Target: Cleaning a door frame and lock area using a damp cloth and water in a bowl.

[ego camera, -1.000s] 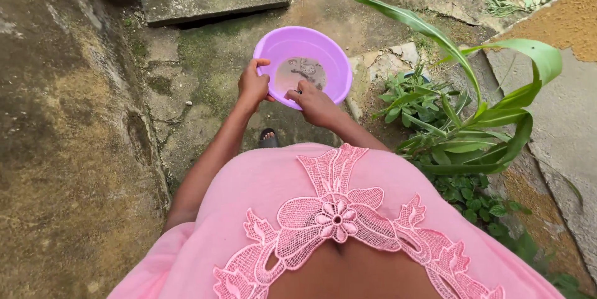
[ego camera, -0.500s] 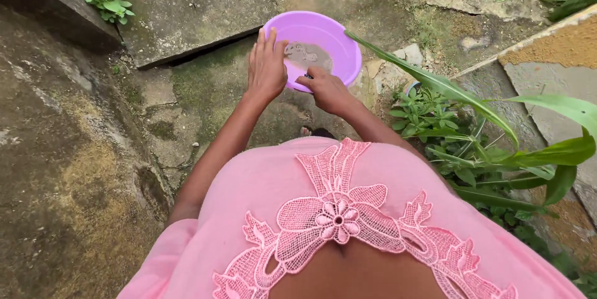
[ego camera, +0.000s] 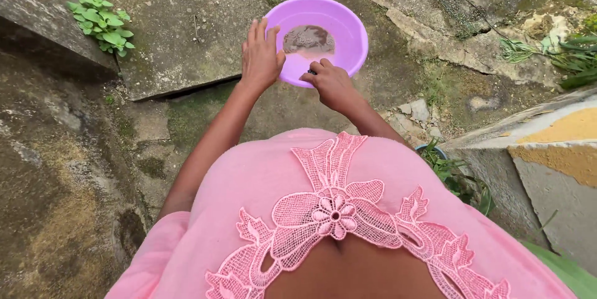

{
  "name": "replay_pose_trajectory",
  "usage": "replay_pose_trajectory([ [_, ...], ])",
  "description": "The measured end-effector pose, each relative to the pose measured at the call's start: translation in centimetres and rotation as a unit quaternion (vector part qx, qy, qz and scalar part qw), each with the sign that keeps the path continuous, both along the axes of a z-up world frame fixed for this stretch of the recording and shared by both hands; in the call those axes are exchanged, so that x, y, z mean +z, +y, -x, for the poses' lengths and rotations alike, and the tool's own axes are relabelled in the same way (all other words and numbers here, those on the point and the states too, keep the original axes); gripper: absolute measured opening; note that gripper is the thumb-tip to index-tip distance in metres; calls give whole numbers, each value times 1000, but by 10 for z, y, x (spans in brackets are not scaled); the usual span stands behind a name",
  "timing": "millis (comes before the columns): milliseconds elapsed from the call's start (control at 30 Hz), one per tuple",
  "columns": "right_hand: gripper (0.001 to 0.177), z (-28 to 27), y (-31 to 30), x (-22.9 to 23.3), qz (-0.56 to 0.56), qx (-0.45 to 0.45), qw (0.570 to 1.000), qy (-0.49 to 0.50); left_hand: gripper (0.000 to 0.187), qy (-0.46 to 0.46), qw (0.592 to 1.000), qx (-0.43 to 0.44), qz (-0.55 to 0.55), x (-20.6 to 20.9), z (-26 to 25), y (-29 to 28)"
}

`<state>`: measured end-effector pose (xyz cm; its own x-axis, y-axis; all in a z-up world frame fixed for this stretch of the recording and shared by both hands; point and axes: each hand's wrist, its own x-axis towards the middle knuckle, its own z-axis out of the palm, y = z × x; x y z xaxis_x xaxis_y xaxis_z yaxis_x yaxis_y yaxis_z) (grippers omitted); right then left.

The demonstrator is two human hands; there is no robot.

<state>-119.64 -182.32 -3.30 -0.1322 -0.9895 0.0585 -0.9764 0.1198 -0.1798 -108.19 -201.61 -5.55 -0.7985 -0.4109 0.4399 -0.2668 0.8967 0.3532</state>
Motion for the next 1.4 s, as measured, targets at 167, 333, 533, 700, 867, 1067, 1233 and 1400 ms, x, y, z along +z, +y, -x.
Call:
replay_pose_trajectory([
  [167, 46, 56, -45, 19, 18, -4, 1000, 14, 60, -20, 972, 125, -198, -27, 74, -82],
  [333, 42, 101, -91, 21, -2, -27, 1000, 5, 48, -6, 943, 115, -311, -61, 124, -127],
  [533, 35, 155, -182, 56, 49, -44, 997, 33, 33, 68, 717, 65, -690, -125, 187, -195],
  [700, 66, 189, -281, 68, 174, -11, 971, 166, 32, 57, 474, 50, -877, -175, 227, -237],
  [867, 55, 204, -356, 68, 144, -4, 969, 203, 37, 0, 400, -12, -916, -187, 253, -281],
  [1067, 53, 217, -393, 67, 85, -8, 981, 175, 41, 0, 396, 0, -918, -182, 260, -322],
  [1233, 52, 224, -389, 58, 93, -33, 978, 186, 38, 9, 393, 16, -919, -177, 271, -325],
  [1400, 51, 235, -348, 43, 46, -126, 975, 178, 37, -58, 397, -17, -916, -212, 301, -303],
])
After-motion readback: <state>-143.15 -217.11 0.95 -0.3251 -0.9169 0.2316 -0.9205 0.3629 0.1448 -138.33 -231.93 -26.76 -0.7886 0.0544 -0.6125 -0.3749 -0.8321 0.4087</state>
